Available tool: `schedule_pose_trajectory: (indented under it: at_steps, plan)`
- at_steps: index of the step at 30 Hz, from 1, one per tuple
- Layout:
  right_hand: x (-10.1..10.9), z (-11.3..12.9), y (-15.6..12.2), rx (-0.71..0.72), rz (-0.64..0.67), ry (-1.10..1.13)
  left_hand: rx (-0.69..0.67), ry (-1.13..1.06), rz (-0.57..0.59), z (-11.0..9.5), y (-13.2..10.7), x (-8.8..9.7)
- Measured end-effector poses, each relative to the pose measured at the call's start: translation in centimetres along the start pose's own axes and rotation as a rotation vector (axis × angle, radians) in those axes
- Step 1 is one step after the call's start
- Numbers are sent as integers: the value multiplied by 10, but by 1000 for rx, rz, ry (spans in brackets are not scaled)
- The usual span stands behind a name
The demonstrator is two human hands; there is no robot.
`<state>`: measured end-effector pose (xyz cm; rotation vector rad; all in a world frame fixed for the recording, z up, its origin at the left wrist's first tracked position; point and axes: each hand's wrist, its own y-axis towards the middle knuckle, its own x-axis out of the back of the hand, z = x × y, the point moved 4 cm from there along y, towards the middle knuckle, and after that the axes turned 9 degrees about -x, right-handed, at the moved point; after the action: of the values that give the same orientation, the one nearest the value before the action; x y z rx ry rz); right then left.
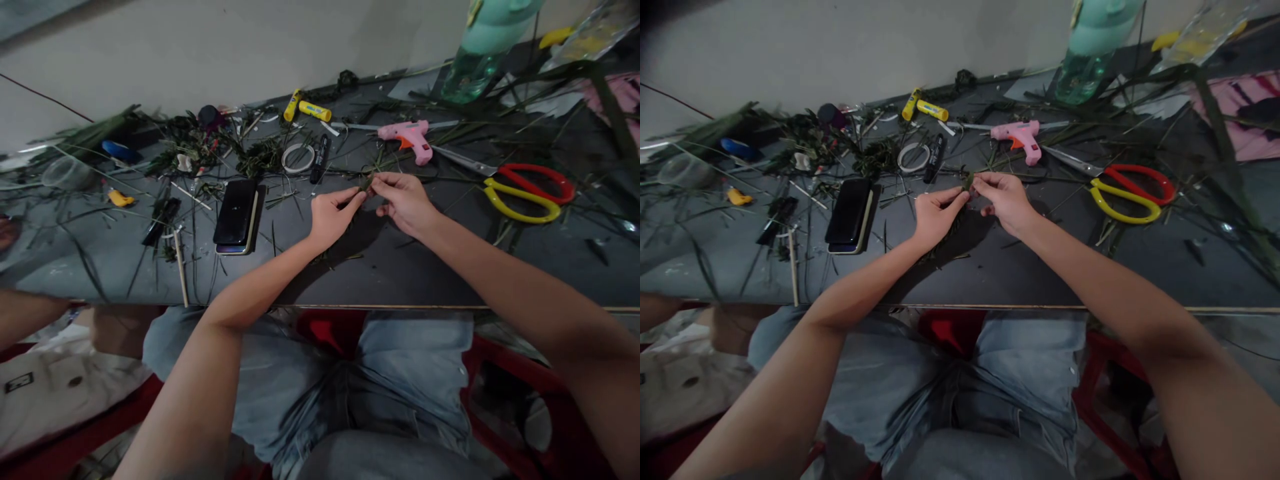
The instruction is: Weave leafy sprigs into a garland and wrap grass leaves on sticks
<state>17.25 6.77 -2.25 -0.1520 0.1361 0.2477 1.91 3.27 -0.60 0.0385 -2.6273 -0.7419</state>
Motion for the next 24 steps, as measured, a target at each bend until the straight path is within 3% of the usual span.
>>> schedule_pose_trajectory:
  at_steps: [3, 6, 16, 24]
  plan:
    - [-7, 6, -7, -143, 75, 78, -1, 15, -15, -1, 0, 1]
    - [-12, 10, -11, -189, 132, 80, -19, 22, -28, -1, -1, 2]
    - [-12, 10, -6, 87, 145, -20, 5, -32, 4, -2, -2, 0]
    - [4, 12, 4, 21, 243, -142, -39, -37, 160, -4, 3, 1]
